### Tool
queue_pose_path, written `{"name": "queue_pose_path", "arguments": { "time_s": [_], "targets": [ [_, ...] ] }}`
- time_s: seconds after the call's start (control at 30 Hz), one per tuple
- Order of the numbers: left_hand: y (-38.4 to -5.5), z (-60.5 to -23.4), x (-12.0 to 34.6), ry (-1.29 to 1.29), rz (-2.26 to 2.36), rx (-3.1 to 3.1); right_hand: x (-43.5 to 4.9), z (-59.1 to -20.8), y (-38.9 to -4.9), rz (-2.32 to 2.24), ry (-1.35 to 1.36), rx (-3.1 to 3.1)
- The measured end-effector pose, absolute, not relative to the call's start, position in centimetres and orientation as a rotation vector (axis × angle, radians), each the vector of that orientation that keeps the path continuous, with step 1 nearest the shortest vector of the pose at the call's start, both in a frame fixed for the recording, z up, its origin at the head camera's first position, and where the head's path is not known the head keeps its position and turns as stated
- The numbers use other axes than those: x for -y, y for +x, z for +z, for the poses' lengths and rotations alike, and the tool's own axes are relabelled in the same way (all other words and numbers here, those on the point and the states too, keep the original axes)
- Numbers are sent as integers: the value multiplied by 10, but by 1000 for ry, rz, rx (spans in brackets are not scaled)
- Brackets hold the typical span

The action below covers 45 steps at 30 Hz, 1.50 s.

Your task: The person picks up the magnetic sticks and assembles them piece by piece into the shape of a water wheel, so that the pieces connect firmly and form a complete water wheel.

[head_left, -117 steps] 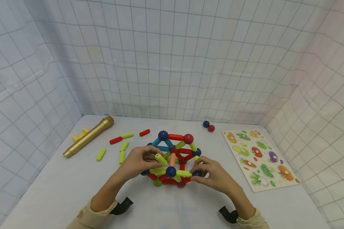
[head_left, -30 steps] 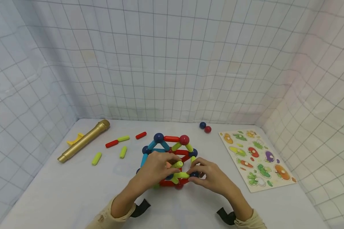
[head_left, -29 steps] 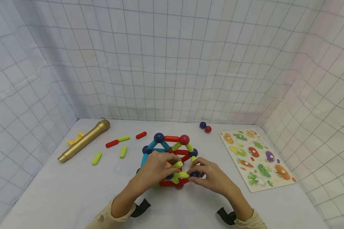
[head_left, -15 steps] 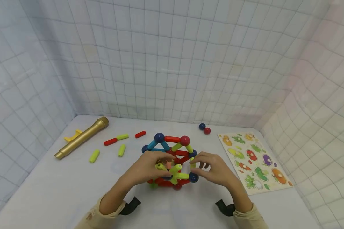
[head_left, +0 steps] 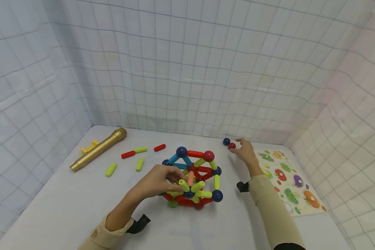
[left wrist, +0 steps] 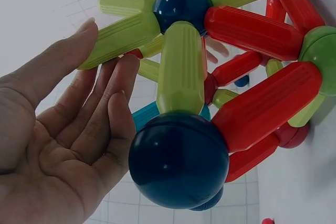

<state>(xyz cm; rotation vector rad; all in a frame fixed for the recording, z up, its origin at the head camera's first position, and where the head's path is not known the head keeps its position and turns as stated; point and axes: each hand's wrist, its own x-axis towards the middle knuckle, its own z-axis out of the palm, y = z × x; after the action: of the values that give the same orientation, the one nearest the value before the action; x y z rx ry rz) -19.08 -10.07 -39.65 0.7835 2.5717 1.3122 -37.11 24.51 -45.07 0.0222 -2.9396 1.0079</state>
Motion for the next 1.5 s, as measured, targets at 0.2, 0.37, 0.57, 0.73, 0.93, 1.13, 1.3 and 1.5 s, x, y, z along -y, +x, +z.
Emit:
{"name": "queue_pose_path", "arguments": {
  "time_s": [0.2,0.37,0.57,0.73,0.93,1.13,1.3,1.5],
  "targets": [
    [-190,-401,98,738,1343,-2526,-243,-477,-385,912,-53,2996],
    [-190,-401,98,708,1350,-2521,-240,-484,-382,975,-147,2901],
    [-191,-399,100,723,1363,-2513,-235,-465,-363,1115,-88,2779],
    [-192,-399,100,725,1394,-2463,-226,-429,-308,1305,73,2604],
    [-195,-398,98,688,1435,-2421,-210,-408,-243,1663,596,2385],
    [-195,-400,99,649,1482,-2372,-194,-409,-218,1757,1086,2213],
    [-195,-402,100,657,1471,-2376,-186,-408,-207,1711,1262,2207],
    [-196,-398,98,679,1444,-2403,-182,-407,-205,1622,1315,2269]
  ]
}}
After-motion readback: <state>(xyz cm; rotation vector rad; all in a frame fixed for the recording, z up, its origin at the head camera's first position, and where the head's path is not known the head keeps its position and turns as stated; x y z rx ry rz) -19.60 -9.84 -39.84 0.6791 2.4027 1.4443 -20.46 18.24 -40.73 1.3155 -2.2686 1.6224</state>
